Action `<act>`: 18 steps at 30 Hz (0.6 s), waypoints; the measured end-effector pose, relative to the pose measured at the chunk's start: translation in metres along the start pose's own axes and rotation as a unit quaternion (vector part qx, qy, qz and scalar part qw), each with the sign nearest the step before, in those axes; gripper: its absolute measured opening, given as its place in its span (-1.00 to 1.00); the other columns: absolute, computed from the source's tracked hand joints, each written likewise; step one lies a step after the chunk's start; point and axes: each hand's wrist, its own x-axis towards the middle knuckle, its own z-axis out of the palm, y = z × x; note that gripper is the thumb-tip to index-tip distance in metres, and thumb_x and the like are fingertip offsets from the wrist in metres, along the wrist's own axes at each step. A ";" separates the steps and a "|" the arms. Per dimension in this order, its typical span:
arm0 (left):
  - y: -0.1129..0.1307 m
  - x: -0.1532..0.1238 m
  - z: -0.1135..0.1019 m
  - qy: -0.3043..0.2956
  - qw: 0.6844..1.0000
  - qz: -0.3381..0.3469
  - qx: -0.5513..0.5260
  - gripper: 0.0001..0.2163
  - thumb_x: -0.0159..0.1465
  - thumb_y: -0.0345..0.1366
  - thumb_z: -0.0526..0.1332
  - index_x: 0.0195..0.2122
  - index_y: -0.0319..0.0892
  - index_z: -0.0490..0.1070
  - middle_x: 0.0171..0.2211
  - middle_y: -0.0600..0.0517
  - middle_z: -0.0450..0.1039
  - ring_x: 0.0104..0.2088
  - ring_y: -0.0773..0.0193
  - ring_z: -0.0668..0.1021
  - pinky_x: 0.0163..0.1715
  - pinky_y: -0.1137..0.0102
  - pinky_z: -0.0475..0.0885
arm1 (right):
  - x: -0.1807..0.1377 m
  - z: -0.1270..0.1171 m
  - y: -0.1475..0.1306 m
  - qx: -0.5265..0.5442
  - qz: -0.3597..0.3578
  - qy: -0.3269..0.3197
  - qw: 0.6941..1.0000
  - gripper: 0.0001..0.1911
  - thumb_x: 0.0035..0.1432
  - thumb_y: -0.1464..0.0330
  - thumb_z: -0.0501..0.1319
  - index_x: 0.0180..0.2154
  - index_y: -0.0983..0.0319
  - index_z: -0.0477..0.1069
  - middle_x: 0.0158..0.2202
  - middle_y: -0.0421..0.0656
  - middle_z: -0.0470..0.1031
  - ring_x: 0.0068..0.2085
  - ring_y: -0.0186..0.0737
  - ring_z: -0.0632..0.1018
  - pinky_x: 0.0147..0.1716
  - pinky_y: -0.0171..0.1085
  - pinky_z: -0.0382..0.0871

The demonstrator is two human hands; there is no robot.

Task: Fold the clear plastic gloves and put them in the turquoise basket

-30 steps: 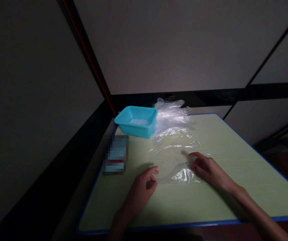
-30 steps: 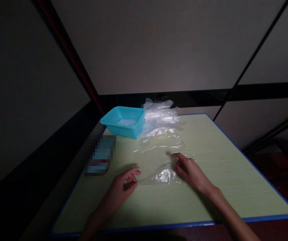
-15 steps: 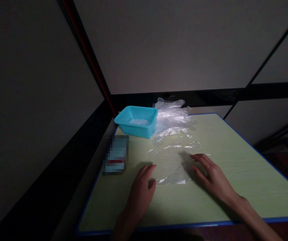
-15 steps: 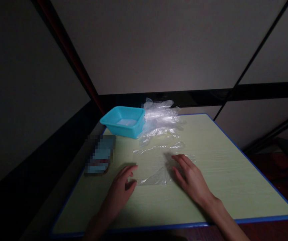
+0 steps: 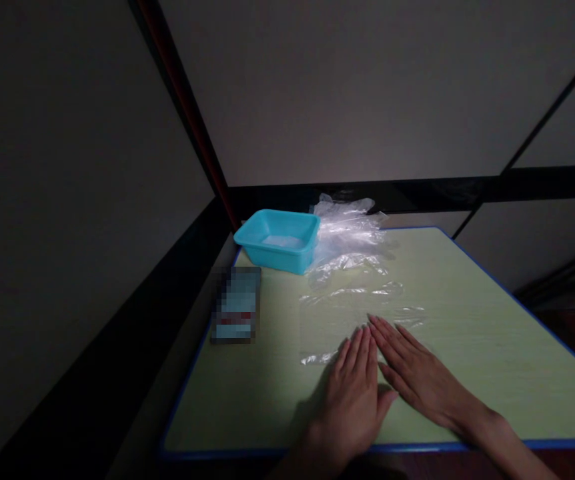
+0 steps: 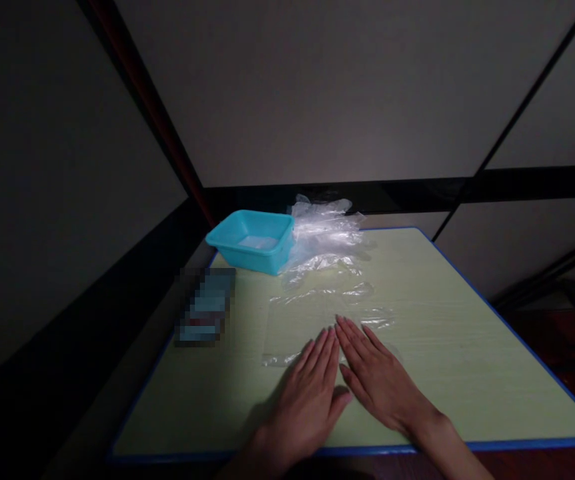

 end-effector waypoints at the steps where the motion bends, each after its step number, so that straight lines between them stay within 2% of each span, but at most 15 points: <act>1: -0.002 -0.002 -0.001 -0.004 1.000 -0.001 0.003 -0.41 0.28 -0.06 -0.10 0.21 -0.35 -0.16 0.24 -0.11 -0.25 0.22 0.17 -0.13 0.17 0.27 -0.03 | 0.000 0.000 0.000 -0.004 0.000 -0.001 1.000 -0.40 0.22 0.30 -0.10 0.22 0.26 -0.28 0.25 -0.07 -0.20 0.22 -0.17 -0.04 0.15 -0.10 -0.04; 6: -0.019 -0.019 -0.010 -0.024 0.999 -0.008 0.022 -0.40 0.26 -0.08 -0.04 0.22 -0.31 -0.19 0.24 -0.07 -0.29 0.22 0.19 -0.13 0.17 0.29 -0.05 | 0.000 -0.003 -0.002 -0.008 -0.001 -0.010 1.000 -0.39 0.22 0.30 -0.10 0.22 0.29 -0.31 0.25 -0.06 -0.21 0.22 -0.16 -0.05 0.15 -0.10 -0.05; 13: -0.058 -0.048 -0.024 -0.037 0.996 -0.060 0.048 -0.44 0.23 -0.21 0.02 0.20 -0.30 -0.13 0.23 -0.09 -0.19 0.21 0.16 -0.04 0.13 0.24 0.04 | 0.000 -0.002 -0.001 0.013 0.007 -0.009 1.000 -0.37 0.21 0.30 -0.08 0.22 0.27 -0.33 0.25 -0.07 -0.20 0.22 -0.14 -0.04 0.15 -0.07 -0.04; 18: -0.075 -0.061 -0.028 -0.010 0.997 -0.069 0.030 -0.43 0.25 -0.22 -0.01 0.22 -0.27 -0.21 0.23 -0.13 -0.19 0.21 0.13 -0.04 0.11 0.19 0.08 | 0.001 -0.004 -0.001 0.040 0.007 0.006 0.999 -0.36 0.20 0.31 -0.07 0.22 0.23 -0.35 0.25 -0.09 -0.18 0.21 -0.12 -0.01 0.14 -0.05 -0.02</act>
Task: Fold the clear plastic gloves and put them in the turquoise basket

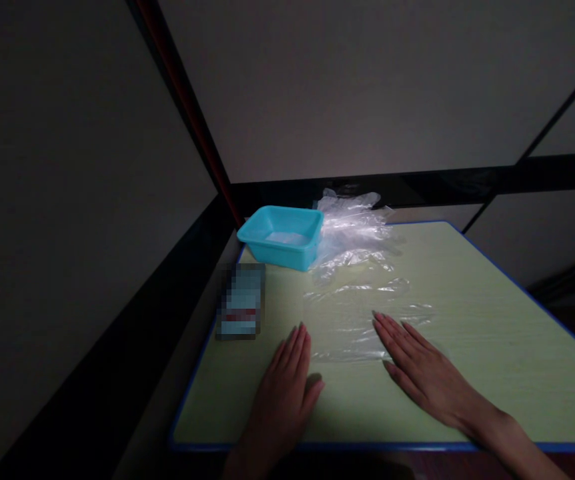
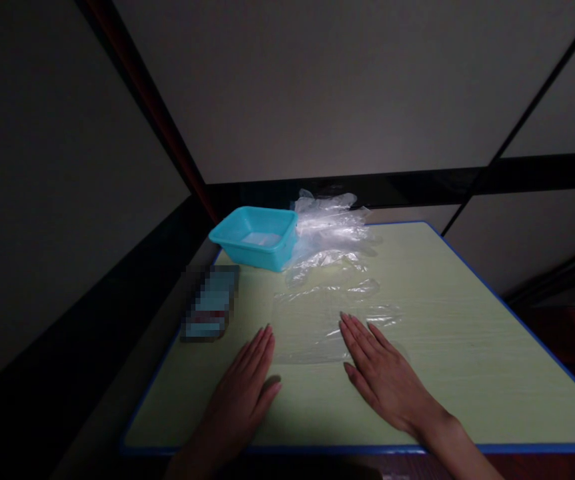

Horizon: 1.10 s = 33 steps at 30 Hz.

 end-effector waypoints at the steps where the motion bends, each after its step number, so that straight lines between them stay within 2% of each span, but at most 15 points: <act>1: -0.001 -0.001 0.001 0.008 1.000 0.000 -0.008 -0.43 0.25 -0.23 -0.01 0.22 -0.26 -0.24 0.23 -0.12 -0.20 0.21 0.13 -0.04 0.11 0.18 0.08 | 0.000 -0.002 -0.001 0.007 0.001 0.005 1.000 -0.36 0.20 0.31 -0.07 0.22 0.22 -0.35 0.25 -0.09 -0.18 0.21 -0.11 0.00 0.14 -0.05 -0.02; 4: -0.002 -0.002 0.002 0.024 0.999 -0.010 -0.030 -0.41 0.25 -0.28 -0.01 0.23 -0.24 -0.30 0.24 -0.13 -0.24 0.21 0.12 -0.06 0.11 0.18 0.08 | 0.000 -0.008 -0.009 0.015 -0.007 0.003 1.000 -0.35 0.19 0.30 -0.05 0.22 0.21 -0.35 0.25 -0.10 -0.19 0.21 -0.10 -0.02 0.14 -0.03 -0.07; 8: -0.001 -0.002 0.002 0.037 0.998 -0.020 -0.053 -0.41 0.26 -0.32 -0.03 0.23 -0.19 -0.37 0.24 -0.12 -0.26 0.21 0.13 -0.06 0.11 0.17 0.08 | -0.001 -0.016 -0.024 0.030 -0.057 -0.058 0.996 -0.33 0.20 0.28 -0.04 0.22 0.20 -0.37 0.25 -0.13 -0.24 0.22 -0.11 -0.07 0.16 -0.03 -0.13; 12: 0.000 -0.002 0.001 0.037 0.997 -0.025 -0.062 -0.40 0.26 -0.35 -0.04 0.23 -0.17 -0.41 0.25 -0.12 -0.29 0.21 0.11 -0.07 0.11 0.13 0.09 | -0.004 -0.021 -0.031 0.049 -0.079 -0.102 0.990 -0.33 0.22 0.23 -0.06 0.21 0.20 -0.41 0.25 -0.13 -0.24 0.22 -0.13 -0.06 0.16 -0.02 -0.11; 16: -0.001 -0.003 0.002 0.052 0.997 -0.018 -0.062 -0.39 0.25 -0.40 -0.04 0.23 -0.16 -0.44 0.24 -0.12 -0.27 0.20 0.09 -0.03 0.08 0.11 0.13 | -0.009 -0.019 -0.031 0.045 -0.081 -0.102 0.990 -0.29 0.20 0.20 -0.04 0.21 0.21 -0.45 0.23 -0.11 -0.20 0.21 -0.09 -0.02 0.12 -0.01 0.04; 21: -0.004 0.002 0.005 0.083 0.994 0.024 -0.065 -0.32 0.19 -0.45 0.01 0.23 -0.11 -0.42 0.23 -0.11 -0.20 0.18 0.07 0.06 0.04 0.14 0.22 | -0.012 -0.014 -0.026 0.025 -0.107 -0.059 0.992 -0.28 0.18 0.26 0.00 0.21 0.11 -0.45 0.17 -0.13 0.03 0.13 -0.11 0.21 -0.02 -0.10 0.30; 23: -0.003 0.010 -0.001 0.081 0.993 0.045 -0.068 -0.32 0.18 -0.44 0.04 0.23 -0.10 -0.38 0.23 -0.10 -0.19 0.18 0.07 0.08 0.03 0.15 0.24 | -0.006 -0.022 -0.017 0.026 -0.084 -0.041 0.995 -0.31 0.17 0.25 0.02 0.22 0.09 -0.33 0.17 -0.15 0.07 0.12 -0.08 0.22 -0.02 -0.07 0.29; 25: 0.000 0.022 -0.012 0.062 0.993 0.061 -0.076 -0.36 0.19 -0.40 0.07 0.23 -0.08 -0.27 0.23 -0.07 -0.17 0.18 0.09 0.08 0.04 0.17 0.24 | 0.006 -0.034 -0.003 0.045 -0.015 -0.011 0.999 -0.39 0.15 0.24 0.03 0.20 0.10 -0.11 0.16 -0.14 0.12 0.12 -0.04 0.23 0.01 -0.04 0.23; 28: 0.006 0.046 -0.031 0.024 0.989 0.107 -0.104 -0.47 0.20 -0.31 0.10 0.18 -0.10 -0.03 0.21 -0.04 -0.07 0.17 0.13 0.12 0.06 0.21 0.21 | 0.036 -0.042 0.031 0.103 0.097 0.053 0.988 -0.67 0.17 0.31 -0.03 -0.05 0.19 0.31 -0.08 -0.07 0.42 -0.10 -0.12 0.45 -0.14 -0.15 0.34; 30: 0.008 0.065 -0.038 -0.006 0.983 0.136 -0.127 -0.56 0.20 -0.29 0.12 0.11 -0.12 0.12 0.16 -0.04 0.08 0.13 0.16 0.20 0.06 0.25 0.20 | 0.057 -0.037 0.055 0.096 0.158 0.073 0.980 -0.74 0.14 0.31 -0.02 -0.24 0.26 0.38 -0.26 -0.06 0.47 -0.24 -0.16 0.48 -0.27 -0.23 0.35; 33: 0.009 0.094 -0.036 -0.020 0.974 0.147 -0.170 -0.70 0.18 -0.38 0.13 -0.03 -0.16 0.29 -0.04 -0.02 0.33 -0.01 0.24 0.35 -0.01 0.35 0.25 | 0.080 -0.021 0.080 0.070 0.216 0.082 0.970 -0.78 0.10 0.28 0.02 -0.38 0.27 0.35 -0.40 -0.09 0.44 -0.38 -0.21 0.45 -0.42 -0.31 0.29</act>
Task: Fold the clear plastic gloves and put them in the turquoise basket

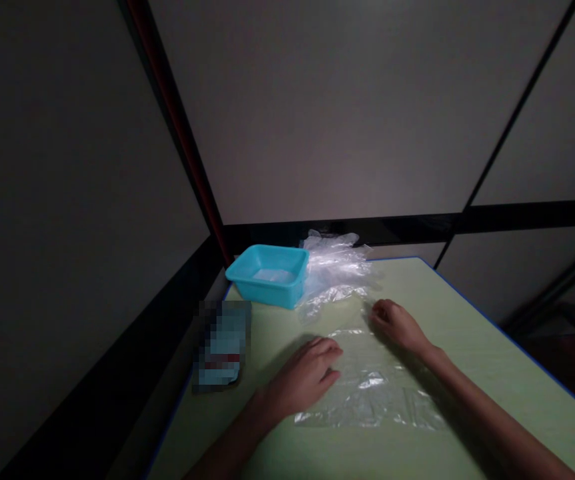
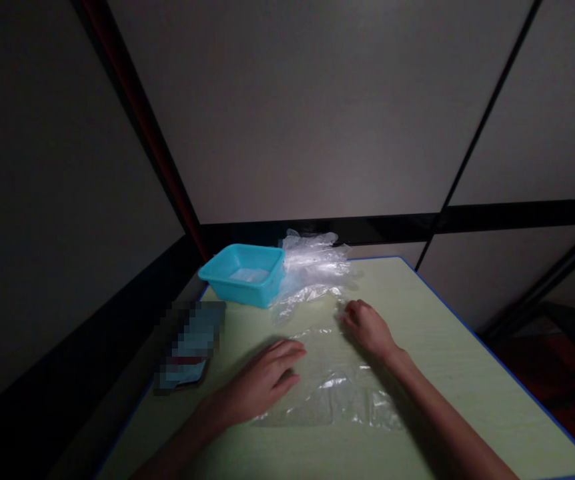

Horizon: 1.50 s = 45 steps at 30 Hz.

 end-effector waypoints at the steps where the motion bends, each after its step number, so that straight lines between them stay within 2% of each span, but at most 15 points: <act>1: -0.004 0.007 0.003 -0.005 1.000 0.006 -0.013 -0.74 0.17 -0.41 0.14 -0.09 -0.16 0.33 -0.11 0.00 0.37 -0.07 0.26 0.39 -0.05 0.38 0.28 | 0.005 0.005 0.003 -0.005 0.009 0.008 1.000 -0.80 0.08 0.28 0.04 -0.40 0.27 0.34 -0.43 -0.09 0.43 -0.40 -0.21 0.44 -0.44 -0.31 0.27; 5: -0.017 0.025 0.019 0.007 0.999 -0.001 -0.046 -0.83 0.13 -0.48 0.13 -0.26 -0.16 0.40 -0.27 0.04 0.37 -0.20 0.29 0.42 -0.17 0.44 0.32 | 0.011 0.018 0.006 -0.012 0.028 0.044 0.999 -0.84 0.07 0.32 0.04 -0.44 0.26 0.29 -0.45 -0.06 0.38 -0.38 -0.15 0.40 -0.42 -0.26 0.23; 9: -0.024 0.026 0.030 0.043 0.996 -0.014 -0.073 -0.82 0.11 -0.49 0.14 -0.26 -0.16 0.39 -0.27 0.02 0.35 -0.19 0.27 0.40 -0.16 0.41 0.31 | 0.012 0.023 0.007 0.009 0.020 0.054 0.998 -0.83 0.08 0.36 -0.01 -0.50 0.25 0.26 -0.44 -0.04 0.36 -0.35 -0.12 0.38 -0.34 -0.21 0.24; 13: -0.024 0.025 0.032 0.047 0.993 -0.023 -0.106 -0.78 0.08 -0.52 0.13 -0.26 -0.15 0.40 -0.27 0.04 0.35 -0.20 0.28 0.41 -0.16 0.41 0.33 | 0.012 0.016 0.006 0.069 -0.001 0.040 0.997 -0.81 0.12 0.32 -0.04 -0.47 0.23 0.23 -0.39 -0.07 0.39 -0.31 -0.16 0.42 -0.31 -0.23 0.28; 15: -0.023 0.025 0.032 0.058 0.991 -0.036 -0.118 -0.71 0.05 -0.55 0.12 -0.21 -0.13 0.37 -0.23 0.04 0.35 -0.17 0.28 0.41 -0.14 0.40 0.33 | 0.008 0.007 0.004 0.161 -0.018 0.009 0.987 -0.78 0.17 0.27 -0.07 -0.43 0.22 0.21 -0.29 -0.08 0.42 -0.26 -0.21 0.44 -0.32 -0.28 0.31; 16: -0.023 0.025 0.033 0.070 0.990 -0.045 -0.118 -0.65 0.04 -0.57 0.12 -0.15 -0.12 0.34 -0.19 0.03 0.33 -0.14 0.27 0.40 -0.10 0.39 0.32 | 0.006 0.001 0.002 0.237 -0.027 -0.020 0.971 -0.77 0.18 0.23 -0.06 -0.41 0.22 0.20 -0.26 -0.08 0.42 -0.23 -0.21 0.45 -0.32 -0.29 0.31; 19: -0.025 0.024 0.036 0.102 0.987 -0.066 -0.106 -0.50 0.03 -0.57 0.10 0.03 -0.12 0.17 -0.01 -0.01 0.23 0.02 0.22 0.29 0.02 0.31 0.22 | -0.003 -0.017 -0.001 0.409 -0.042 -0.144 0.900 -0.75 0.13 0.17 0.05 -0.42 0.23 0.20 -0.32 -0.12 0.45 -0.28 -0.22 0.47 -0.36 -0.28 0.31; 22: -0.027 0.022 0.039 0.089 0.988 -0.072 -0.104 -0.41 0.05 -0.52 0.11 0.12 -0.18 0.00 0.10 -0.07 0.12 0.11 0.20 0.19 0.09 0.26 0.14 | -0.008 -0.028 -0.002 0.447 -0.051 -0.256 0.856 -0.78 0.07 0.21 0.14 -0.41 0.25 0.25 -0.33 -0.13 0.48 -0.28 -0.22 0.48 -0.31 -0.26 0.31; 24: -0.027 0.022 0.038 0.069 0.990 -0.066 -0.100 -0.41 0.07 -0.49 0.13 0.13 -0.19 -0.03 0.12 -0.09 0.11 0.12 0.20 0.18 0.09 0.25 0.14 | -0.010 -0.031 -0.002 0.452 -0.053 -0.302 0.838 -0.79 0.04 0.23 0.18 -0.37 0.25 0.29 -0.29 -0.12 0.49 -0.22 -0.20 0.48 -0.25 -0.23 0.30; 26: -0.026 0.022 0.036 0.051 0.994 -0.045 -0.084 -0.44 0.08 -0.46 0.14 0.12 -0.17 0.00 0.11 -0.07 0.13 0.12 0.19 0.18 0.09 0.25 0.13 | -0.010 -0.030 -0.003 0.459 -0.048 -0.312 0.831 -0.78 0.03 0.24 0.19 -0.35 0.26 0.31 -0.29 -0.11 0.49 -0.22 -0.21 0.48 -0.23 -0.21 0.30; 30: -0.022 0.023 0.031 0.032 0.998 -0.005 -0.052 -0.45 0.11 -0.43 0.15 0.12 -0.17 -0.02 0.03 -0.02 0.26 0.08 0.22 0.24 0.15 0.21 -0.02 | -0.006 -0.017 -0.005 0.481 -0.010 -0.238 0.844 -0.74 0.07 0.19 0.14 -0.35 0.28 0.30 -0.28 -0.07 0.48 -0.27 -0.25 0.49 -0.31 -0.25 0.32; 33: -0.022 0.023 0.031 0.030 0.999 0.004 -0.029 -0.42 0.13 -0.42 0.14 0.15 -0.17 -0.09 0.02 -0.01 0.27 0.09 0.23 0.24 0.16 0.19 -0.07 | -0.003 -0.003 -0.008 0.511 0.013 -0.219 0.831 -0.71 0.04 0.17 0.17 -0.33 0.28 0.28 -0.25 -0.07 0.46 -0.23 -0.24 0.48 -0.32 -0.27 0.33; 37: -0.024 0.023 0.034 0.027 1.000 0.007 -0.005 -0.43 0.14 -0.41 0.13 0.15 -0.15 -0.10 0.03 -0.03 0.26 0.10 0.19 0.22 0.14 0.18 -0.01 | -0.002 0.005 -0.004 0.520 -0.004 -0.252 0.816 -0.72 0.02 0.19 0.21 -0.36 0.28 0.27 -0.34 -0.11 0.46 -0.29 -0.26 0.49 -0.33 -0.28 0.33; 40: -0.025 0.023 0.035 0.031 0.999 0.007 -0.004 -0.45 0.14 -0.42 0.13 0.13 -0.13 -0.07 0.04 -0.03 0.26 0.09 0.20 0.24 0.15 0.18 -0.01 | -0.003 -0.002 0.003 0.506 -0.012 -0.296 0.810 -0.76 0.05 0.23 0.19 -0.41 0.29 0.27 -0.36 -0.10 0.48 -0.32 -0.27 0.50 -0.32 -0.26 0.33; 45: -0.024 0.024 0.034 0.026 1.000 0.010 -0.006 -0.47 0.14 -0.43 0.14 0.11 -0.15 -0.03 0.03 -0.03 0.26 0.08 0.21 0.25 0.15 0.18 -0.02 | -0.009 -0.017 0.019 0.487 0.026 -0.394 0.779 -0.77 0.06 0.25 0.18 -0.42 0.29 0.25 -0.40 -0.11 0.50 -0.38 -0.32 0.52 -0.37 -0.29 0.36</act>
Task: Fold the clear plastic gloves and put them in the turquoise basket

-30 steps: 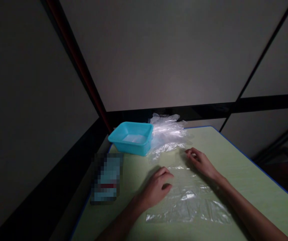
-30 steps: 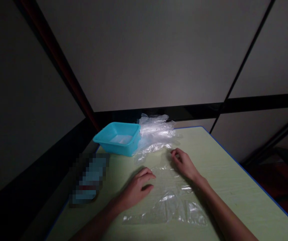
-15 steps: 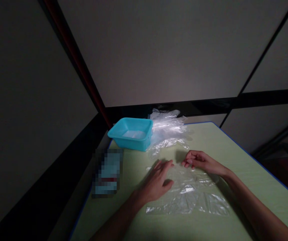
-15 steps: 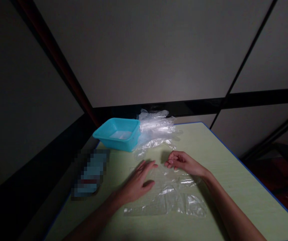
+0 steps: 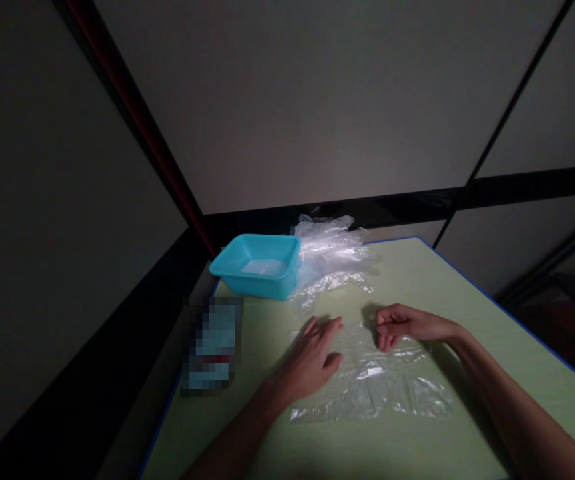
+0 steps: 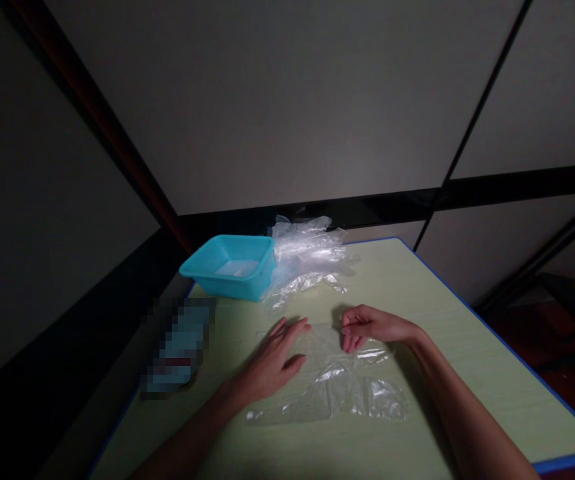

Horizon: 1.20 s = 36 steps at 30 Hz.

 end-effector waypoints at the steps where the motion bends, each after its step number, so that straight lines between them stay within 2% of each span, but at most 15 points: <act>1: 0.000 0.000 0.000 0.000 1.000 0.001 0.001 -0.48 0.14 -0.43 0.14 0.11 -0.15 -0.02 0.04 -0.03 0.26 0.08 0.21 0.25 0.15 0.18 -0.02 | -0.003 -0.001 0.000 -0.001 0.018 -0.010 1.000 -0.77 0.05 0.24 0.18 -0.42 0.29 0.25 -0.41 -0.11 0.50 -0.39 -0.33 0.52 -0.38 -0.30 0.36; 4: -0.001 0.000 0.001 0.000 1.000 0.006 0.001 -0.49 0.13 -0.43 0.15 0.10 -0.15 0.00 0.05 -0.04 0.24 0.08 0.21 0.26 0.14 0.17 0.00 | -0.007 -0.003 -0.001 -0.015 0.052 -0.029 0.998 -0.73 0.05 0.20 0.17 -0.44 0.28 0.24 -0.45 -0.13 0.50 -0.41 -0.32 0.53 -0.44 -0.33 0.35; 6: -0.001 0.000 0.001 0.007 1.000 0.010 -0.002 -0.48 0.13 -0.44 0.14 0.11 -0.15 0.00 0.07 -0.05 0.23 0.08 0.22 0.26 0.14 0.17 0.00 | -0.008 -0.001 -0.004 -0.029 0.041 -0.018 0.999 -0.71 0.05 0.18 0.17 -0.45 0.28 0.23 -0.45 -0.12 0.49 -0.42 -0.31 0.52 -0.44 -0.32 0.34; 10: 0.001 -0.002 -0.001 0.043 0.998 0.031 -0.017 -0.53 0.14 -0.49 0.08 0.08 -0.14 0.05 0.00 0.00 0.31 0.05 0.27 0.30 0.14 0.18 0.01 | -0.009 0.005 -0.015 -0.102 -0.061 0.092 0.989 -0.67 0.06 0.12 0.13 -0.45 0.27 0.22 -0.42 -0.12 0.48 -0.43 -0.31 0.47 -0.46 -0.31 0.28; 13: 0.003 -0.004 -0.005 0.052 0.997 0.060 -0.024 -0.58 0.15 -0.50 0.04 0.06 -0.14 0.09 -0.08 0.04 0.39 0.01 0.30 0.34 0.13 0.19 0.03 | -0.011 0.011 -0.021 -0.225 -0.100 0.142 0.959 -0.64 0.12 0.10 0.05 -0.44 0.27 0.28 -0.43 -0.15 0.44 -0.38 -0.27 0.44 -0.43 -0.30 0.25; 16: 0.004 -0.007 -0.008 0.035 0.997 0.075 -0.009 -0.64 0.16 -0.49 0.04 -0.01 -0.14 0.18 -0.09 0.04 0.41 -0.01 0.30 0.37 0.12 0.19 0.06 | -0.011 0.017 -0.024 -0.372 -0.107 0.149 0.910 -0.61 0.18 0.10 -0.03 -0.42 0.26 0.34 -0.42 -0.14 0.39 -0.35 -0.24 0.41 -0.35 -0.25 0.25; 19: 0.004 -0.009 -0.008 0.023 0.995 0.096 0.016 -0.72 0.17 -0.48 0.03 -0.09 -0.14 0.27 -0.10 0.03 0.41 -0.04 0.31 0.40 0.10 0.20 0.10 | -0.010 0.019 -0.024 -0.452 -0.107 0.142 0.874 -0.61 0.19 0.12 -0.05 -0.40 0.25 0.36 -0.40 -0.13 0.37 -0.33 -0.23 0.40 -0.31 -0.23 0.25; 23: 0.004 -0.009 -0.006 0.035 0.992 0.122 0.026 -0.76 0.20 -0.46 0.02 -0.12 -0.16 0.31 -0.13 0.03 0.43 -0.09 0.32 0.43 0.07 0.21 0.16 | -0.007 0.019 -0.023 -0.480 -0.112 0.151 0.857 -0.61 0.20 0.12 -0.06 -0.40 0.24 0.36 -0.41 -0.12 0.38 -0.29 -0.20 0.40 -0.28 -0.22 0.25; 30: 0.004 -0.010 -0.005 0.039 0.990 0.130 0.028 -0.78 0.20 -0.45 0.03 -0.14 -0.17 0.32 -0.19 0.01 0.45 -0.14 0.31 0.45 0.04 0.23 0.20 | -0.003 0.021 -0.021 -0.509 -0.131 0.146 0.838 -0.61 0.23 0.15 -0.11 -0.37 0.24 0.35 -0.41 -0.12 0.40 -0.26 -0.17 0.39 -0.25 -0.20 0.26; 36: 0.010 -0.012 -0.007 0.022 0.988 0.143 0.049 -0.76 0.20 -0.44 0.02 -0.12 -0.18 0.30 -0.22 -0.01 0.45 -0.17 0.29 0.45 0.03 0.23 0.22 | 0.002 0.025 -0.018 -0.520 -0.147 0.148 0.828 -0.62 0.23 0.15 -0.10 -0.22 0.25 0.34 -0.28 -0.06 0.41 -0.19 -0.14 0.39 -0.19 -0.16 0.25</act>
